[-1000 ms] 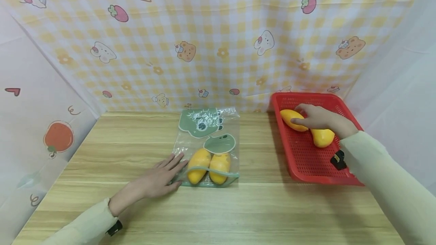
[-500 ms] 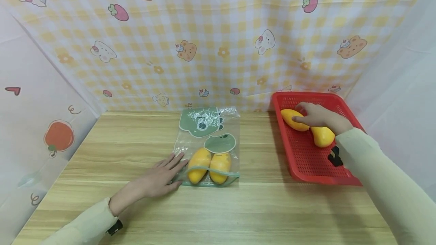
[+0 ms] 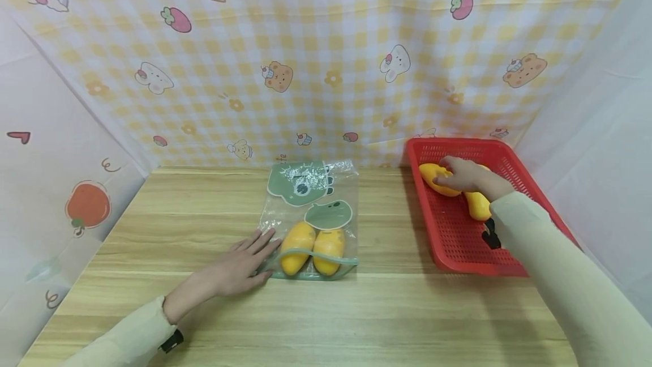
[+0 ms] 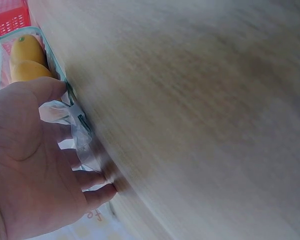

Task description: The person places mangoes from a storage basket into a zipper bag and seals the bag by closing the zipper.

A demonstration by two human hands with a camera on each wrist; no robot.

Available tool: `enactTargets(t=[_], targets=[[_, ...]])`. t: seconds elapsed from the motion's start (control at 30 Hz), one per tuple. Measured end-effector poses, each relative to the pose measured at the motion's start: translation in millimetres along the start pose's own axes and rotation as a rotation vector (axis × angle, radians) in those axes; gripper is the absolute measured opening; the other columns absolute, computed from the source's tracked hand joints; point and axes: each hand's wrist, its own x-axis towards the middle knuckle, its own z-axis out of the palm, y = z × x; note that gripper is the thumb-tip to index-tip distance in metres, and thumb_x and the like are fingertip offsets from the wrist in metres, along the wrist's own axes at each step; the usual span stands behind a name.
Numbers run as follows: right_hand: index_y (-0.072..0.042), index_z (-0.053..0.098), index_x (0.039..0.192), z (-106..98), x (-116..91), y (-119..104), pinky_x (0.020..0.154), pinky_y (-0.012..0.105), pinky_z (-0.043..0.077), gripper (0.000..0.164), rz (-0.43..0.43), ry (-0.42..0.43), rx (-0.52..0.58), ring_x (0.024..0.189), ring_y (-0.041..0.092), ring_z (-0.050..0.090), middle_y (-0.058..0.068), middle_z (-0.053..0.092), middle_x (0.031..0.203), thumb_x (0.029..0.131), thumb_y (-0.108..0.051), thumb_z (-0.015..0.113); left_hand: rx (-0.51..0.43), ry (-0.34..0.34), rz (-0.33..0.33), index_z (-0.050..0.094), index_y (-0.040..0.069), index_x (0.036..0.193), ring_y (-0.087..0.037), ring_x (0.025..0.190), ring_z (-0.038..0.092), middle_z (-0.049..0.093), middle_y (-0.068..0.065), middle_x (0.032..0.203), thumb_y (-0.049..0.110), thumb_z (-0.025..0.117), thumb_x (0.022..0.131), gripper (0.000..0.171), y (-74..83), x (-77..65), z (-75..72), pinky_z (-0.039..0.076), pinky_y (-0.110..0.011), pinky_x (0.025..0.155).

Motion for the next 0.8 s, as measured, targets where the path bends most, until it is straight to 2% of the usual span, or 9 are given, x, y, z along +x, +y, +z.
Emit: enactTargets(t=[0.8], targets=[[0.014, 0.048, 0.134, 4.2, 17.7, 14.8, 0.097, 0.070, 0.040, 0.060, 0.052, 0.015, -0.006, 0.118, 0.052, 0.051, 0.037, 0.054, 0.129, 0.095, -0.024, 0.073, -0.003, 0.004, -0.001, 0.032, 0.010, 0.160, -0.043, 0.149, 0.016, 0.016, -0.017, 0.166, 0.038, 0.054, 0.104, 0.066, 0.2, 0.5, 0.7, 0.025, -0.059, 0.116]])
